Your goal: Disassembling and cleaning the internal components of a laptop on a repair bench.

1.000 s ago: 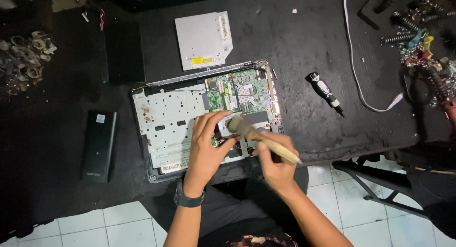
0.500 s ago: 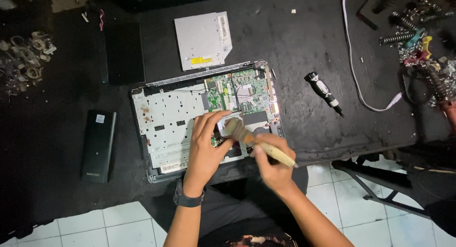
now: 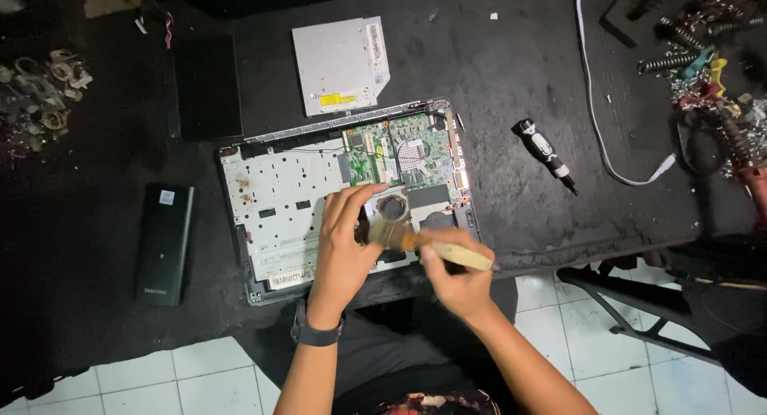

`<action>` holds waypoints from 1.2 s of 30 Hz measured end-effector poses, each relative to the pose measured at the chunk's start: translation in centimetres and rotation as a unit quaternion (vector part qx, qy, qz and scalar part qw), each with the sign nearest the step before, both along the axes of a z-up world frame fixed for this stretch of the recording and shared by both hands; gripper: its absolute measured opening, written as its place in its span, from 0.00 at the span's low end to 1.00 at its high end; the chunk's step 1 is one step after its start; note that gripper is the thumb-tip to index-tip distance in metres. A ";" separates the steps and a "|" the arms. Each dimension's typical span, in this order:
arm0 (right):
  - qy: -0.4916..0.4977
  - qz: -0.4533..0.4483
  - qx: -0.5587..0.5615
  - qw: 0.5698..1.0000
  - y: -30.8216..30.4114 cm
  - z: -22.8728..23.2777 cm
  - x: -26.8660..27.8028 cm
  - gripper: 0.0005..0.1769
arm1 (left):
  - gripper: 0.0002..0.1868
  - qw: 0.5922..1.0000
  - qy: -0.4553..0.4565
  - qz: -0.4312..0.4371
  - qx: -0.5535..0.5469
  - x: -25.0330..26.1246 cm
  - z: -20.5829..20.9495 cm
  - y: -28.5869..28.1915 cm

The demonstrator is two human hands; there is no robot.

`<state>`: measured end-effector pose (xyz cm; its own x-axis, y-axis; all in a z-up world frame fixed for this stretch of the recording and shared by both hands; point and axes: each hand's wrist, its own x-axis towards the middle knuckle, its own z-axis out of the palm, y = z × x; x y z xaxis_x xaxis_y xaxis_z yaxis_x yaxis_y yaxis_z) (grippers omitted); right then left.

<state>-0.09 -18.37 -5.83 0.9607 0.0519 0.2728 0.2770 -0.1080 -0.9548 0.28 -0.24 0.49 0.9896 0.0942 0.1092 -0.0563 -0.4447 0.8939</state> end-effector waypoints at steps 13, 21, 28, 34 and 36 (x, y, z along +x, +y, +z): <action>0.009 0.006 0.025 1.000 -0.1 -0.5 -0.3 0.08 | 0.26 1.000 -0.010 0.004 0.005 -0.3 -0.8 0.1; -0.016 -0.007 0.017 1.000 -0.2 0.2 0.0 0.10 | 0.31 1.000 -0.004 -0.002 -0.013 -0.2 -0.6 0.2; -0.016 -0.010 0.018 1.000 0.2 0.7 -0.3 0.11 | 0.30 1.000 -0.022 -0.006 -0.014 -0.2 -0.6 0.2; -0.037 -0.017 0.035 0.999 -0.4 -0.1 -0.1 0.12 | 0.29 1.000 -0.024 -0.002 -0.014 -0.2 -0.5 0.3; -0.035 0.006 0.047 0.998 -0.6 -1.2 -0.5 0.08 | 0.29 0.999 -0.032 -0.005 -0.005 -0.1 -0.2 0.1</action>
